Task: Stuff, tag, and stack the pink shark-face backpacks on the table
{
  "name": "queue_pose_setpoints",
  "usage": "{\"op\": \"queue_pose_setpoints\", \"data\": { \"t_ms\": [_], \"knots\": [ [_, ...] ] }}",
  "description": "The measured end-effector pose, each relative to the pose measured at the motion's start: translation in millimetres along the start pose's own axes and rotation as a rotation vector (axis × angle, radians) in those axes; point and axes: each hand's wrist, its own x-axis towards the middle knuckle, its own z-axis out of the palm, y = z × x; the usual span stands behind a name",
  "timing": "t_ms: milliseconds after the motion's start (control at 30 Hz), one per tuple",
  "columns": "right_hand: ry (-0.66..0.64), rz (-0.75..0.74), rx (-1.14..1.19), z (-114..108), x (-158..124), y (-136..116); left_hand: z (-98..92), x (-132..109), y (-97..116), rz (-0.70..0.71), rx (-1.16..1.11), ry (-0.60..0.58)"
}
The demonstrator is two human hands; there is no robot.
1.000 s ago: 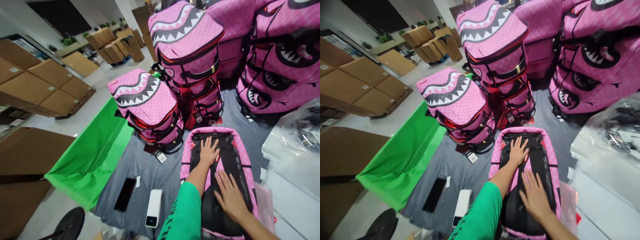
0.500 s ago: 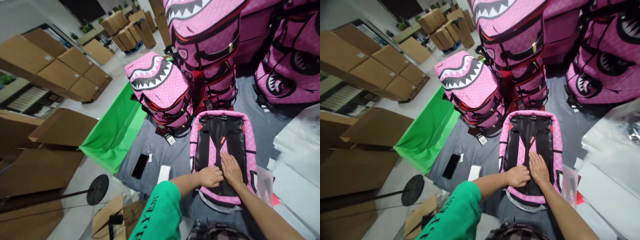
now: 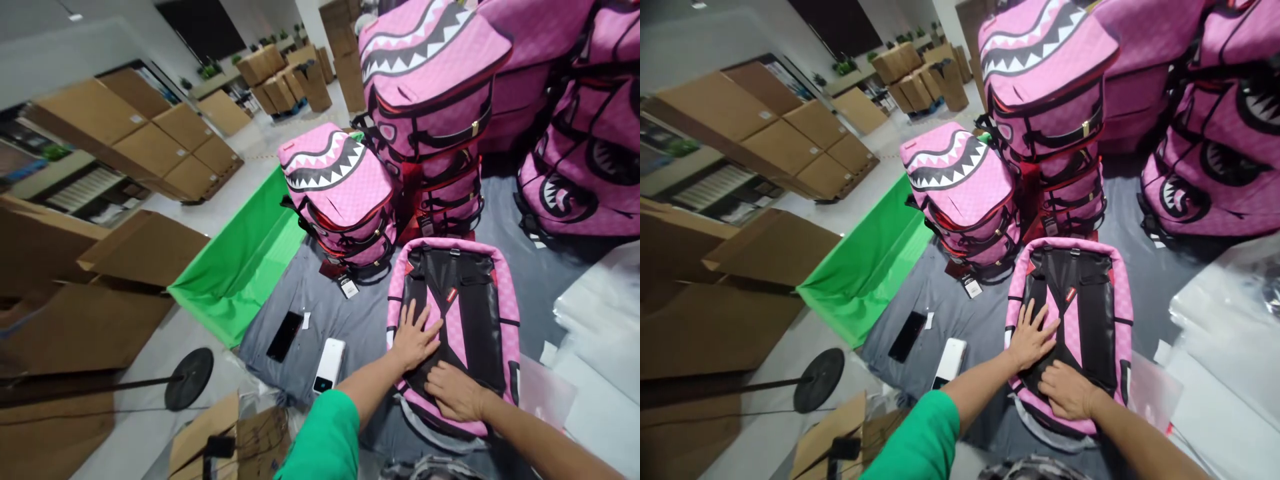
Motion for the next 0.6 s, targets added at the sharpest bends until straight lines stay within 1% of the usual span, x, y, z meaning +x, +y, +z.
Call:
{"op": "queue_pose_setpoints", "data": {
  "t_ms": [33, 67, 167, 233, 300, 367, 400, 433, 467, 500, 533, 567, 600],
  "knots": [
    [0.001, 0.015, -0.001, 4.0, -0.1, 3.0, 5.8, -0.9, -2.3, -0.06, -0.002, 0.037],
    [0.01, 0.032, 0.003, 8.9, -0.8, 5.8, 13.5, -2.2, -4.2, -0.089, -0.007, 0.059],
    [0.037, 0.06, 0.048, 27.3, -5.0, 11.2, 38.5, -7.4, -7.5, -0.079, -0.02, 0.075],
    [0.036, 0.063, 0.075, 39.8, -7.5, 11.3, 49.1, -9.7, -9.4, -0.076, -0.023, 0.08],
    [0.019, 0.068, 0.09, 47.8, -8.9, 9.2, 52.2, -10.1, -11.5, -0.076, -0.024, 0.073],
    [0.045, 0.072, 0.1, 46.0, -9.7, 7.7, 48.2, -8.4, -12.5, -0.079, -0.02, 0.069],
    [0.094, 0.084, 0.086, 39.8, -10.2, 8.7, 43.9, -6.8, -11.9, -0.081, -0.016, 0.06],
    [0.171, 0.12, 0.047, 29.8, -10.6, 11.8, 38.4, -4.9, -10.1, -0.087, -0.015, 0.046],
    [0.266, 0.189, -0.019, 16.3, -11.0, 17.7, 32.0, -2.6, -7.2, -0.096, -0.021, 0.029],
    [0.363, 0.296, -0.102, 0.0, -11.0, 26.5, 25.2, -0.1, -3.2, -0.109, -0.037, 0.008],
    [0.442, 0.434, -0.188, -17.6, -10.4, 38.1, 18.5, 2.6, 1.5, -0.13, -0.063, -0.012],
    [0.498, 0.583, -0.263, -34.9, -9.1, 51.9, 12.5, 5.2, 6.5, -0.156, -0.095, -0.024],
    [0.518, 0.729, -0.308, -49.9, -7.0, 66.9, 7.9, 7.3, 11.2, -0.186, -0.128, -0.028]
  ]
}}
